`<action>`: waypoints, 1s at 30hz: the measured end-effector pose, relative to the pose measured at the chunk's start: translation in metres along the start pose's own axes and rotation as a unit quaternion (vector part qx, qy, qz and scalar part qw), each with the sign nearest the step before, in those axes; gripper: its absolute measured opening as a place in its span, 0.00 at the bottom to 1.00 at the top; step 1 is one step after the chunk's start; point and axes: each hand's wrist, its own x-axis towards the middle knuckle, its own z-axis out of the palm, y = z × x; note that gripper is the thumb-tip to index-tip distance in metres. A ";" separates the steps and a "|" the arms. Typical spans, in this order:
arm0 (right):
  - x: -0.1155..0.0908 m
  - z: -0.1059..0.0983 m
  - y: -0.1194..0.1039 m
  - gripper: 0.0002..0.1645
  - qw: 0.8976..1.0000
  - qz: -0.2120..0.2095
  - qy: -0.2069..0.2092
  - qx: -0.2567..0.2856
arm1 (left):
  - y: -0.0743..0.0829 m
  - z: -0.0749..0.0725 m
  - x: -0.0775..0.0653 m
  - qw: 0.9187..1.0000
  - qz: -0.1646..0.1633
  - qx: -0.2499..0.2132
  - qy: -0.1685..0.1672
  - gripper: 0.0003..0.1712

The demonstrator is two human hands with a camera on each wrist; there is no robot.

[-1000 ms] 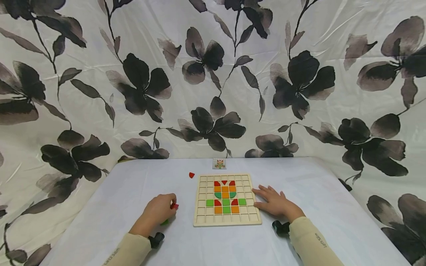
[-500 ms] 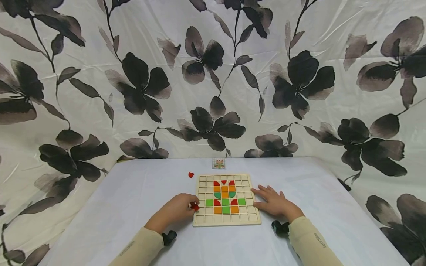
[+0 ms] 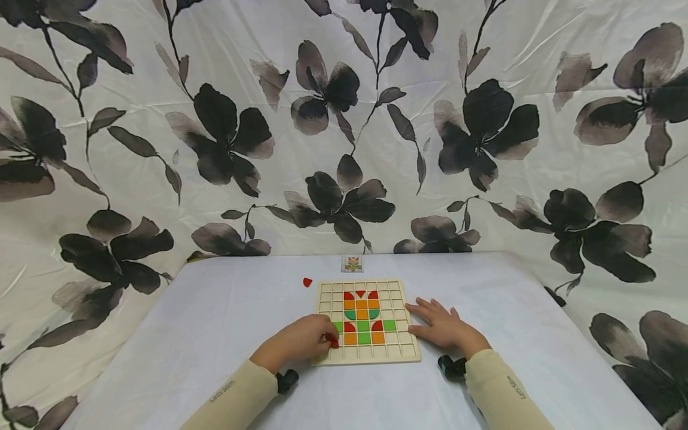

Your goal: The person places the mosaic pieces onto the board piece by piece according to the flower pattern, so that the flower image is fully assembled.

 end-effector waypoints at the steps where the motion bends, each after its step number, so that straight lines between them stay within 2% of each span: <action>1: 0.000 0.000 0.000 0.39 1.000 0.000 0.000 0.000 | 0.000 0.000 0.000 1.000 0.001 -0.001 -0.001 0.08; 7: -0.001 0.000 0.001 0.39 1.000 0.001 0.000 -0.001 | 0.001 0.000 0.003 1.000 0.010 0.005 -0.002 0.07; 13: -0.001 0.001 0.001 0.39 1.000 0.001 0.001 0.002 | 0.002 0.000 0.012 0.999 0.032 0.013 0.003 0.07; 16: -0.001 0.001 0.001 0.39 1.000 -0.002 0.000 0.003 | 0.003 0.000 0.016 0.999 0.030 0.019 0.004 0.07; 26: 0.002 -0.001 0.003 0.39 1.000 0.004 0.002 0.003 | 0.013 -0.005 0.022 0.999 -0.052 -0.007 -0.006 0.05; 30: 0.003 0.000 0.004 0.39 1.000 0.001 0.000 0.003 | 0.015 -0.006 0.022 0.998 -0.067 -0.012 -0.011 0.06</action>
